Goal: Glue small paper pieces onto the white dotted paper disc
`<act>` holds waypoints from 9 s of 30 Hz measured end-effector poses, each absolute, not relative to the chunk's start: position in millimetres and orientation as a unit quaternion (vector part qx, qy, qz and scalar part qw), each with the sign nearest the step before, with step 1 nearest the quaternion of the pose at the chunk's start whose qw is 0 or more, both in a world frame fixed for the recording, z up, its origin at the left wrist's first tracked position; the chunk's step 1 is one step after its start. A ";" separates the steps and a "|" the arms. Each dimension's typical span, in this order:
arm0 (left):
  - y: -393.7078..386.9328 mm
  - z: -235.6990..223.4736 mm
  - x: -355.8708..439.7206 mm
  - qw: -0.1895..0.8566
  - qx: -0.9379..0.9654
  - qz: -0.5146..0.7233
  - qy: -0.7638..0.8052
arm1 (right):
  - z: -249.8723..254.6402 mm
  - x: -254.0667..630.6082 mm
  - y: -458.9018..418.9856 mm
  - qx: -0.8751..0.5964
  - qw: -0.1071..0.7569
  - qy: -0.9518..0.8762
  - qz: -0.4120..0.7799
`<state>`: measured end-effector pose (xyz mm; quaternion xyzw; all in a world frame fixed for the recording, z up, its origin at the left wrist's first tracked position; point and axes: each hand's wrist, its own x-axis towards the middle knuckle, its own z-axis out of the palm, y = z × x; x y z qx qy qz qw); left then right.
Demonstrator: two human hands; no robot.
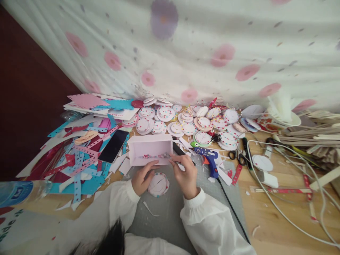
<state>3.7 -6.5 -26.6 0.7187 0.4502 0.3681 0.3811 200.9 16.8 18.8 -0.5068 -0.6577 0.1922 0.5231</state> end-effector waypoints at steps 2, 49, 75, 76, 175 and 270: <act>-6.8 -27.3 3.5 0.381 0.719 0.367 0.451 | 19.9 200.9 15.9 -0.507 0.521 -0.662 0.186; -8.8 -18.6 5.9 0.386 0.713 0.363 0.459 | 25.6 171.6 29.9 -0.464 0.430 -0.749 0.197; -7.4 -21.1 5.5 0.392 0.714 0.367 0.449 | 23.3 163.2 35.8 -0.468 0.374 -0.781 0.178; -7.6 -21.4 5.3 0.394 0.714 0.367 0.448 | 26.6 166.6 34.5 -0.474 0.409 -0.754 0.200; 20.6 -6.2 6.8 0.445 0.672 0.411 0.425 | -5.0 193.7 3.5 -0.461 0.610 -0.490 0.418; 19.5 -6.6 9.1 0.596 0.495 0.474 0.417 | 3.7 197.3 -10.9 -0.370 0.436 -0.818 0.067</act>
